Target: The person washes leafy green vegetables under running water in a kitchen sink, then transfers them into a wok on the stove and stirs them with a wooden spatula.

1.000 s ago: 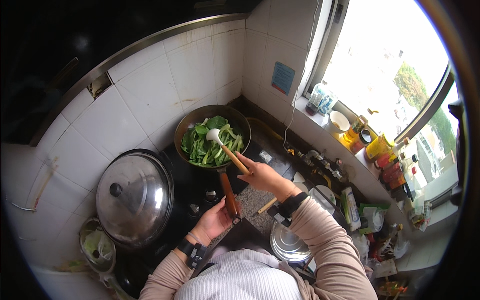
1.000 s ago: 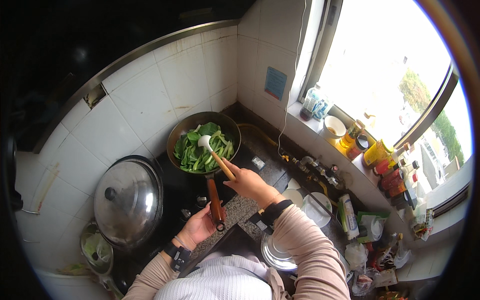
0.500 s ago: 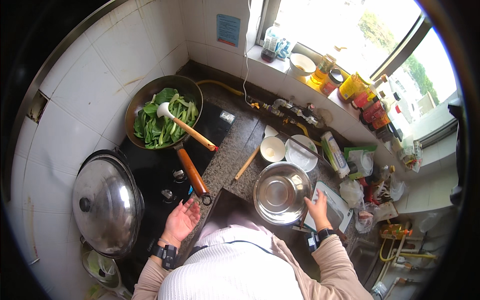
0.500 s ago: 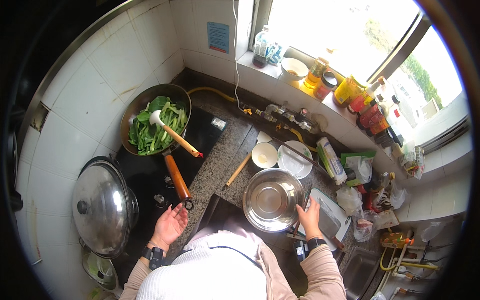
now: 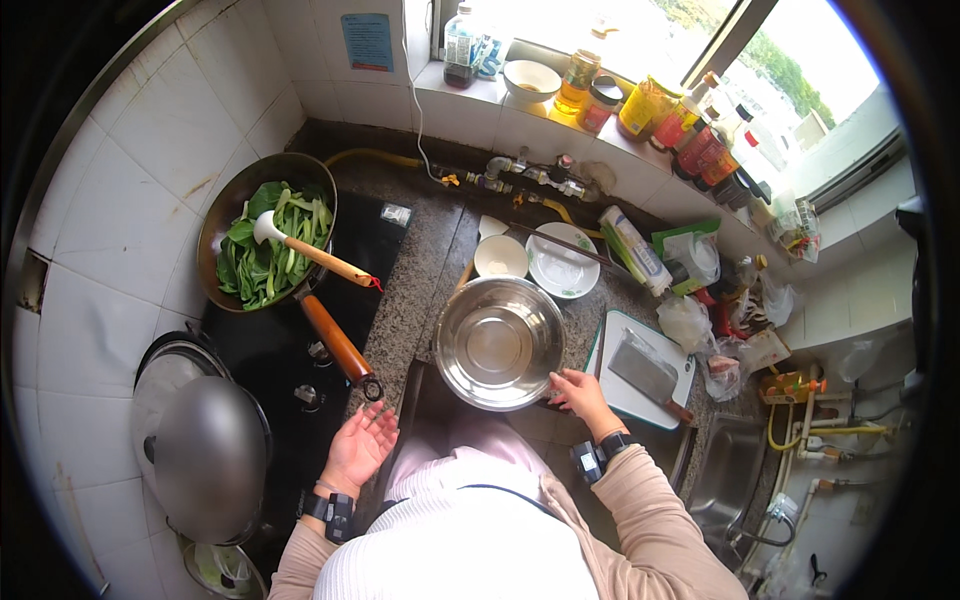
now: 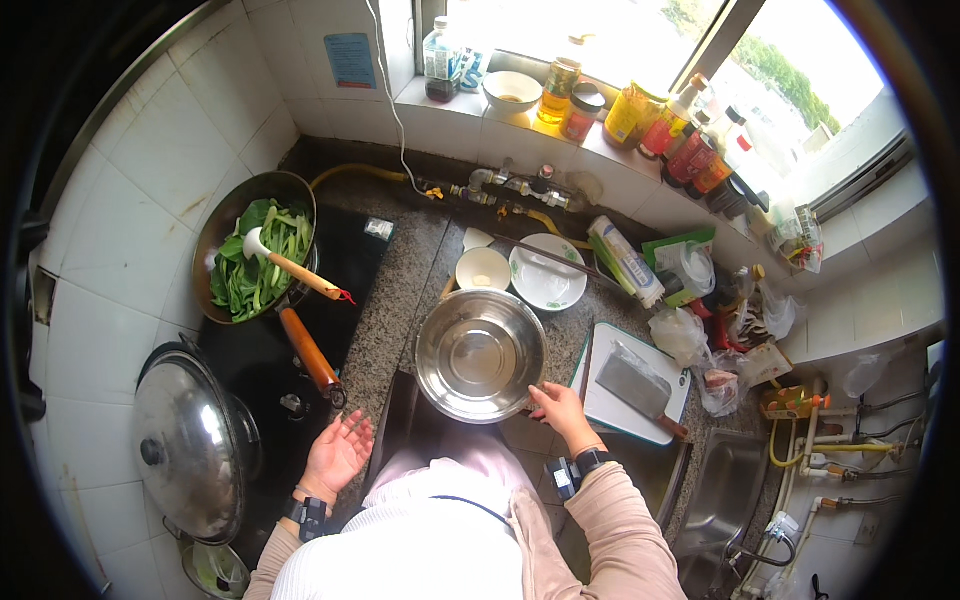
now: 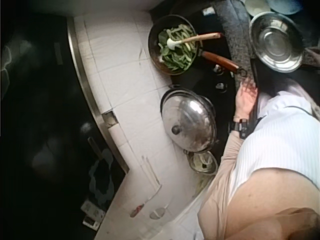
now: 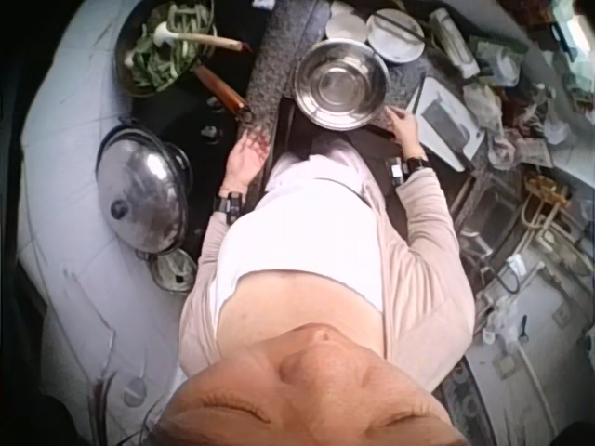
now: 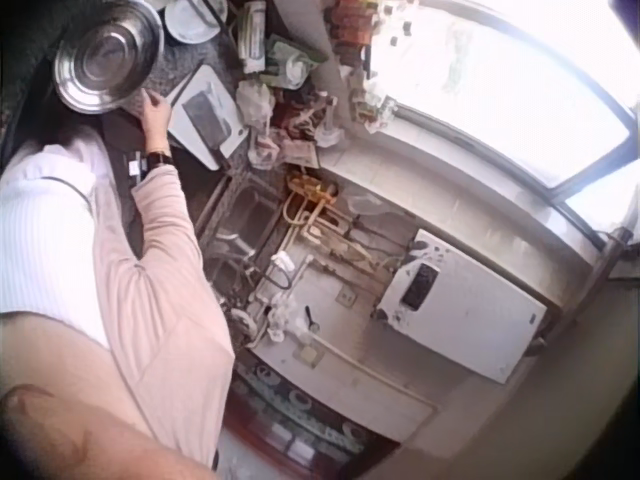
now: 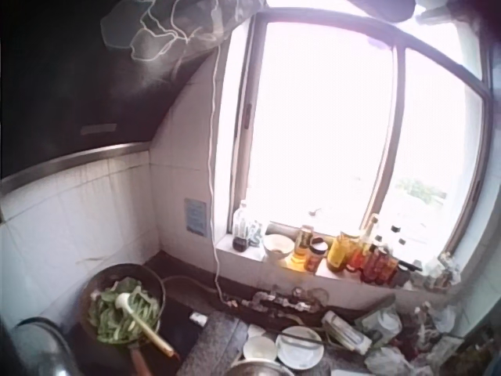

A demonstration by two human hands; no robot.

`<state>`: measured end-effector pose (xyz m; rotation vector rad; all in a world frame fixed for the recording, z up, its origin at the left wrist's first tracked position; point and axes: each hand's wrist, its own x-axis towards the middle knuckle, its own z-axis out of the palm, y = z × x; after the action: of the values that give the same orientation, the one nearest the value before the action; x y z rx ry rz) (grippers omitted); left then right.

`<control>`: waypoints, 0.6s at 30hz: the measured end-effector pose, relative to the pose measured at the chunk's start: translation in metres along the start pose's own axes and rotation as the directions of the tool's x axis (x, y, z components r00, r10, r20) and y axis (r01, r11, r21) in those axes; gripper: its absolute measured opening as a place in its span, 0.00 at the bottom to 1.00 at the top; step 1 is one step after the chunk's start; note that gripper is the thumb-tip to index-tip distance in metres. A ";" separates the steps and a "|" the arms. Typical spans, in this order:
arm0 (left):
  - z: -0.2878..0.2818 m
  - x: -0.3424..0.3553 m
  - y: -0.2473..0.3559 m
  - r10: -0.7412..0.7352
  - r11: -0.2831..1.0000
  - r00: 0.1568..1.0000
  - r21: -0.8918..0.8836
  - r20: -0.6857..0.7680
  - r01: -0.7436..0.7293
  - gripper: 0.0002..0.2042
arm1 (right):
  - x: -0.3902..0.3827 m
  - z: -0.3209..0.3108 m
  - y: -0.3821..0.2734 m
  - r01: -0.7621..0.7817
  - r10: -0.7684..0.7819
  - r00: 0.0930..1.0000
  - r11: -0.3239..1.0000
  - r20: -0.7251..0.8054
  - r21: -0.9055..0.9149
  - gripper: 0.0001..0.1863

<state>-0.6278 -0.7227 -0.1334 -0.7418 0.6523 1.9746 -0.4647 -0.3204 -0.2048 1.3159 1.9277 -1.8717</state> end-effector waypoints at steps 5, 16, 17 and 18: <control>-0.024 -0.007 -0.006 -0.033 0.998 0.999 -0.046 0.001 0.033 0.17 | 0.011 -0.048 0.038 -0.065 -0.393 0.787 0.714 -0.476 -0.697 0.22; -0.014 -0.016 -0.007 -0.042 0.999 0.999 -0.006 0.003 0.042 0.17 | 0.026 -0.052 0.074 -0.224 -0.135 0.856 0.774 -0.499 -0.593 0.19; -0.014 -0.018 -0.006 -0.034 0.999 0.999 -0.005 -0.005 0.034 0.17 | 0.021 -0.052 0.068 -0.220 -0.136 0.859 0.773 -0.493 -0.595 0.17; -0.015 -0.018 -0.006 -0.027 1.000 1.000 -0.010 -0.015 0.026 0.17 | 0.016 -0.055 0.060 -0.220 -0.138 0.857 0.772 -0.496 -0.596 0.15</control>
<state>-0.6118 -0.7401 -0.1313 -0.7679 0.6392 1.9509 -0.4103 -0.2747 -0.2475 1.6703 2.4245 -0.6918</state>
